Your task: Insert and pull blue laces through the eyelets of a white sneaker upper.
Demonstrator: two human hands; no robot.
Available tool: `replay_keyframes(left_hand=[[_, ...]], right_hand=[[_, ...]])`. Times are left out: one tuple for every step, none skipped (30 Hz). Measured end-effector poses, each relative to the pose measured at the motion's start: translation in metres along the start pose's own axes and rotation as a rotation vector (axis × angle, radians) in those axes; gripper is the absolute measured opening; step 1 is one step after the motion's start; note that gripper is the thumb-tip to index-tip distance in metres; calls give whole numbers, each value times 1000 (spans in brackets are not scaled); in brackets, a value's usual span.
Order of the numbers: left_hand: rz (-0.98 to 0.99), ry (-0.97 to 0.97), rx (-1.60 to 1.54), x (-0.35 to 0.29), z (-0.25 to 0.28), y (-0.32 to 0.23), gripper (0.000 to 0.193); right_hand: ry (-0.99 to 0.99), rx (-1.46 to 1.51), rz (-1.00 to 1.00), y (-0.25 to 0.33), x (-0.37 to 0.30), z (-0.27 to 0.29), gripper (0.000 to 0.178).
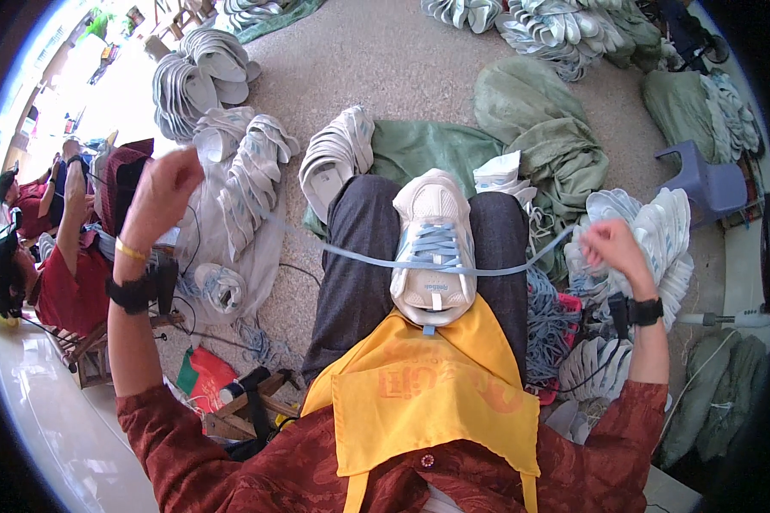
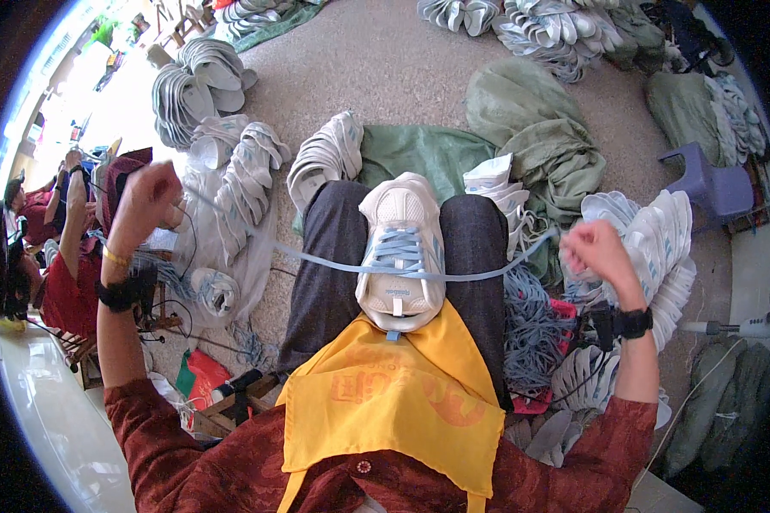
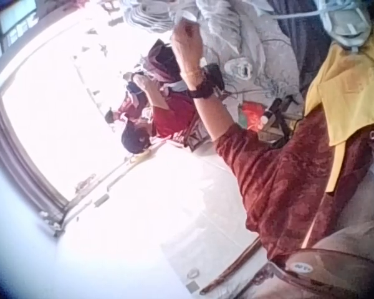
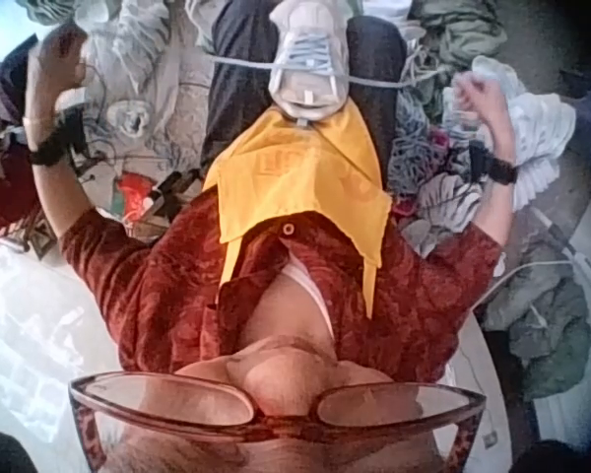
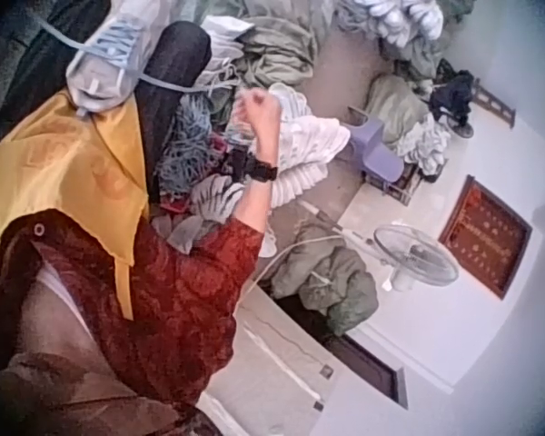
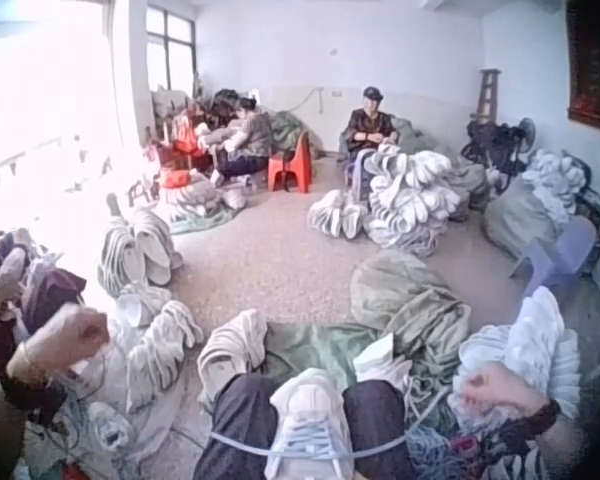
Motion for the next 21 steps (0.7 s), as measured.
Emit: replay_keyframes(left_hand=[[66, -93, -24, 13, 15, -4, 8], [123, -181, -65, 25, 17, -6, 9], [125, -184, -63, 27, 16, -10, 9], [152, -276, -148, 26, 18, -10, 11], [177, -367, -234, 24, 18, -11, 13], [167, -263, -129, 20, 1, -20, 10], [208, -115, -168, 7, -29, -22, 9], [147, 37, -246, -7, -60, -33, 8], [209, 172, -322, -27, -88, -45, 7], [173, 296, -403, -41, -110, -69, 7], [222, 408, -565, -60, -134, -80, 9], [263, 518, -703, -78, -152, -93, 10], [336, 596, -820, -86, -160, -115, 13], [425, 699, -1001, -94, -170, -131, 14], [451, 722, -1058, -98, -175, -141, 13], [477, 746, -1114, -100, -178, -150, 13], [456, 739, -1175, -97, -175, -160, 12], [452, 745, -1172, -97, -177, -164, 12], [449, 696, -1242, -94, -176, -168, 12], [445, 646, -1311, -90, -174, -170, 13], [443, 652, -1308, -89, -175, -173, 13]], right_hand=[[-92, 159, 84, 29, 7, 11, 18], [-198, 311, 155, 51, 4, 23, 18], [-197, 311, 158, 66, -1, 25, 18], [-271, 540, 192, 78, -5, 34, 18], [-345, 771, 223, 85, -7, 37, 19], [-354, 771, 217, 83, -11, 28, 19], [-232, 672, 166, 82, -16, 3, 20], [-118, 568, 113, 81, -25, -21, 21], [-33, 543, 88, 86, -33, -47, 22], [42, 514, 56, 91, -45, -73, 22], [103, 565, 53, 98, -55, -94, 21], [167, 618, 52, 105, -63, -112, 19], [184, 639, 47, 106, -67, -125, 19], [202, 662, 43, 105, -68, -137, 18], [182, 620, 93, 107, -67, -144, 17], [144, 523, 136, 109, -67, -148, 14], [86, 490, 244, 112, -64, -148, 12], [30, 454, 352, 117, -64, -148, 11], [25, 458, 349, 119, -64, -153, 11], [19, 590, 259, 117, -62, -157, 11], [14, 722, 168, 112, -61, -162, 11]])
Point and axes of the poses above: each hand's wrist, its own x-axis towards the middle knuckle, its own z-axis out of the back of the hand, y = z × x, the point moved 8 cm from there along x, towards the middle knuckle, and after that the axes turned 7 degrees about -y, right-handed, at the moved point
